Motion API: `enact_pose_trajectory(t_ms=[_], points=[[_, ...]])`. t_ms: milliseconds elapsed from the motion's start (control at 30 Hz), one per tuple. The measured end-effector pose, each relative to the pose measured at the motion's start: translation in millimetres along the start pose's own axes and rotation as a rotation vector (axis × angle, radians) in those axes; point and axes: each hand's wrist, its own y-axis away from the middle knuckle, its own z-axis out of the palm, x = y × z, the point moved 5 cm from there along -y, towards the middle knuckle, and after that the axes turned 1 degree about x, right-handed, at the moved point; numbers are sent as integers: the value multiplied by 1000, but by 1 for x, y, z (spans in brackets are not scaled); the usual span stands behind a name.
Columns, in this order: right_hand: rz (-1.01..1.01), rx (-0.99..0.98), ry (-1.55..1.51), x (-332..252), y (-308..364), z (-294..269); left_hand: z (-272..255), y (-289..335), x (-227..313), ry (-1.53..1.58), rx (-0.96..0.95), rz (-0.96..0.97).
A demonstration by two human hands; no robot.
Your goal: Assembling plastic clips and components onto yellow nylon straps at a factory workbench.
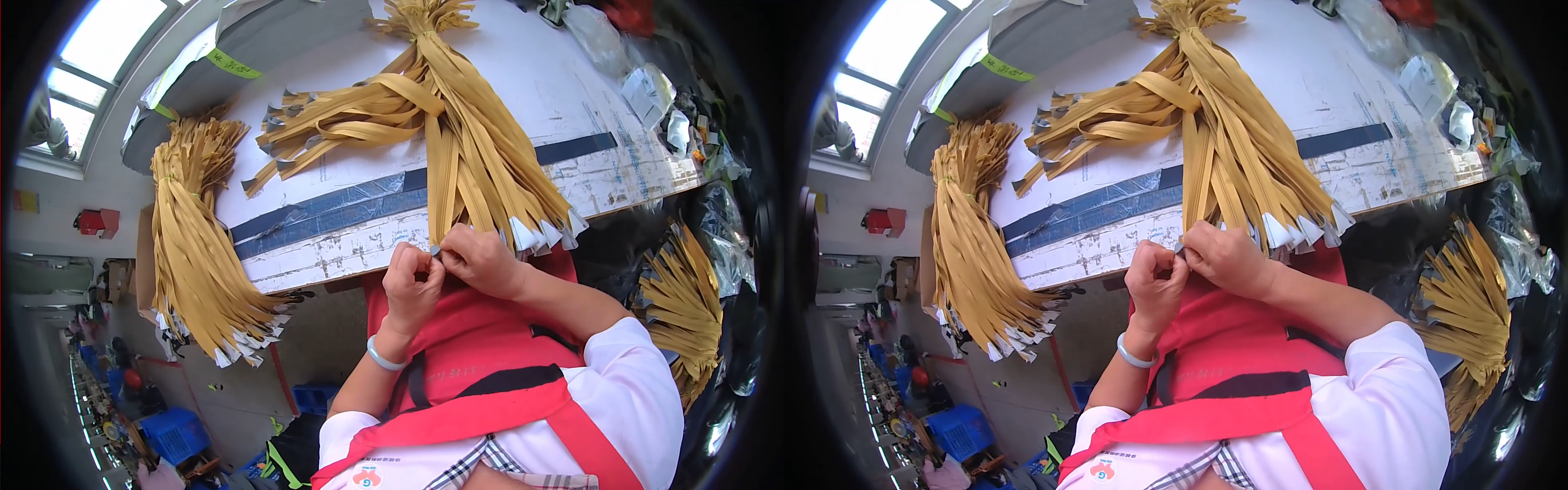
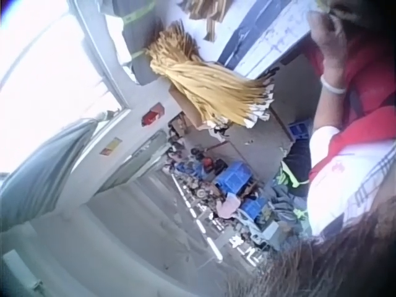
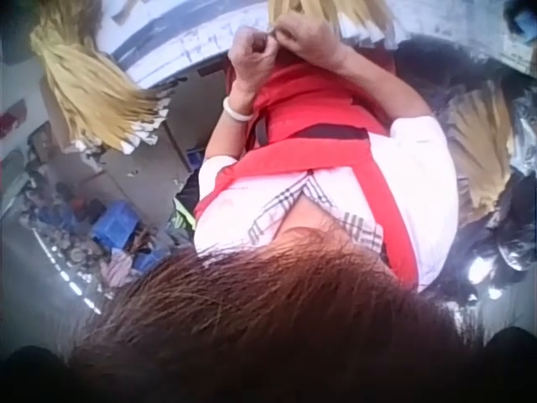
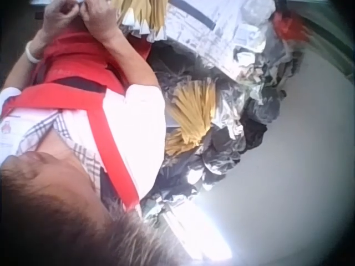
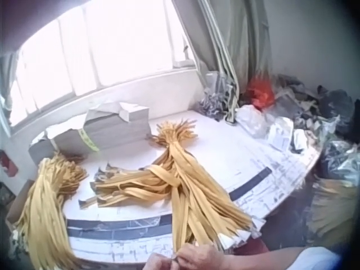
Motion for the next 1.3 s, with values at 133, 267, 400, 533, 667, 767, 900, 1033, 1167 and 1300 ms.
enact_pose_trajectory(t_ms=[133,267,400,533,667,767,900,1033,1167,1300], points=[[11,40,-142,9,-3,-16,-1,-13,9,875,-48,-510],[134,-73,-447,8,-9,-15,-13,-19,-10,665,-307,-244],[668,-152,-751,20,4,-6,-18,-18,-9,330,-296,23],[671,-198,-787,6,16,-1,-6,-5,-1,115,-238,130],[687,-143,-736,7,24,3,-2,4,-1,89,-241,124],[426,-61,-335,7,19,-12,-14,2,7,70,-278,103],[433,-55,-363,3,18,-15,-59,-18,1,45,-87,78],[606,-50,-467,28,14,-26,-160,-49,-67,501,691,-241],[150,-319,-48,5,-8,7,-100,-33,-84,392,194,-330],[-41,-559,364,18,-21,43,-28,0,-65,176,-83,-247]])
